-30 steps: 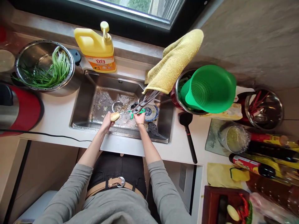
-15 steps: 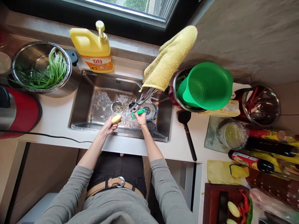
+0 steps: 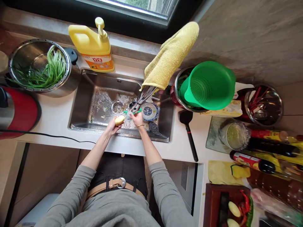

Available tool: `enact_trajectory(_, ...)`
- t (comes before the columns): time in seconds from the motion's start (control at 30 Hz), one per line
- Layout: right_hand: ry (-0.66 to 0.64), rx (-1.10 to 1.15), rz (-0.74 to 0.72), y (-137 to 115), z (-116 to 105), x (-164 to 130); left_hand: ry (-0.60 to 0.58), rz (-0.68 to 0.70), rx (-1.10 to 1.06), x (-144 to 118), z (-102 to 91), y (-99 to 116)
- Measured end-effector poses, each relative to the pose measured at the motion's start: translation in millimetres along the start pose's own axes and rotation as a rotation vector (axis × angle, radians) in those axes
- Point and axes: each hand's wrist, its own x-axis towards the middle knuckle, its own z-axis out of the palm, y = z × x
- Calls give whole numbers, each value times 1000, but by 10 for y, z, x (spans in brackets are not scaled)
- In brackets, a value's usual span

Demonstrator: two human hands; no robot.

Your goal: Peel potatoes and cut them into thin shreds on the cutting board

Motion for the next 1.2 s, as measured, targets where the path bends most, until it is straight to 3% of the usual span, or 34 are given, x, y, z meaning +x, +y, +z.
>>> enact_trajectory(0.1, 183, 0, 51, 95, -198, 130, -68, -18, -57, -41, -71, 81)
enact_trajectory(0.2, 212, 19, 47, 104, -165, 151, -50, 7, -85, -15, -58, 120)
enact_trajectory(0.4, 17, 34, 19, -104, 228, -56, 89, 32, -53, 133, 83, 15)
enact_trajectory(0.53, -105, 16, 14, -182, 333, -142, 134, 45, -38, 162, 150, -61)
enact_trajectory(0.67, -117, 2, 37, -90, 134, -42, 112, 28, -18, 63, 119, -62)
enact_trajectory(0.8, 118, -30, 91, 63, -180, 104, 29, 92, -46, -35, 11, 41)
enact_trajectory(0.87, 182, -15, 105, 79, -195, 114, 43, 129, -71, -21, -13, 96)
enact_trajectory(1.03, -7, 91, 41, -95, 191, -35, 122, 64, -37, 92, 56, 112)
enact_trajectory(1.13, -140, 94, 38, -164, 354, -90, 81, 31, -15, 85, 80, 77)
enact_trajectory(1.2, -185, 84, 42, -134, 333, -61, 23, 1, -14, 41, 56, 71)
